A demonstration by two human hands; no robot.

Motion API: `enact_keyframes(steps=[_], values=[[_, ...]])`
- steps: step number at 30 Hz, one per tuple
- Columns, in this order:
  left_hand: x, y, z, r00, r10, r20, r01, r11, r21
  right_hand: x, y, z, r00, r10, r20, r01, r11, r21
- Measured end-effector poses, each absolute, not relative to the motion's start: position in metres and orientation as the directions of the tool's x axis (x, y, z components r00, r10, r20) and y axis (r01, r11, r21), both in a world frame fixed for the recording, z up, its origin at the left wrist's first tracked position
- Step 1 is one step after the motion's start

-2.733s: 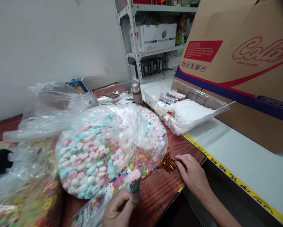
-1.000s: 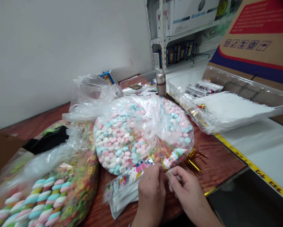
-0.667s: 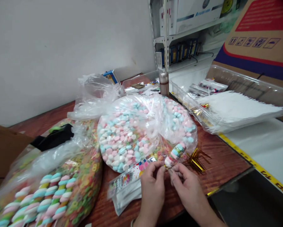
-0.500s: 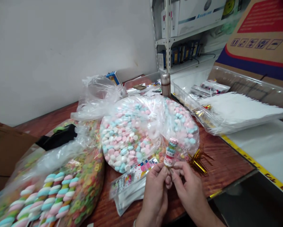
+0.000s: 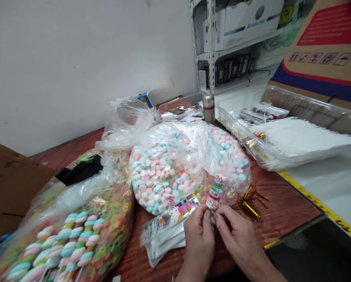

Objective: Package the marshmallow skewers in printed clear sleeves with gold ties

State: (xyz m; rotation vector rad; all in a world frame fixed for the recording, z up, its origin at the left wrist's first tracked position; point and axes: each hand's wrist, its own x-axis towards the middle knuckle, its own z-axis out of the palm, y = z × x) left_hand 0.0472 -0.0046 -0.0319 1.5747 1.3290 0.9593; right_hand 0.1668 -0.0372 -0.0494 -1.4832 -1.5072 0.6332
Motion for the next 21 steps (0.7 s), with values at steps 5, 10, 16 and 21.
enact_keyframes(steps=[5, 10, 16, 21], values=[[0.053, -0.006, -0.028, 0.211, 0.963, -0.17, 0.081, 0.156, 0.985, 0.165, -0.036, -0.047, 0.207, 0.917, 0.342, 0.482, 0.209, -0.851], [0.046, -0.001, -0.009, 0.418, 0.897, -0.145, -0.072, 0.192, 0.979, 0.171, -0.041, -0.032, 0.107, 0.86, 0.499, 0.639, 0.325, -0.697], [0.016, 0.004, 0.019, 0.601, 0.8, 0.006, 0.032, -0.032, 0.999, 0.185, -0.051, -0.019, 0.006, 0.855, 0.519, 0.675, 0.379, -0.633], [0.006, -0.002, 0.014, 0.725, 0.686, 0.066, 0.426, -0.521, 0.739, 0.188, -0.059, -0.014, 0.073, 0.952, 0.298, 0.451, 0.235, -0.861]])
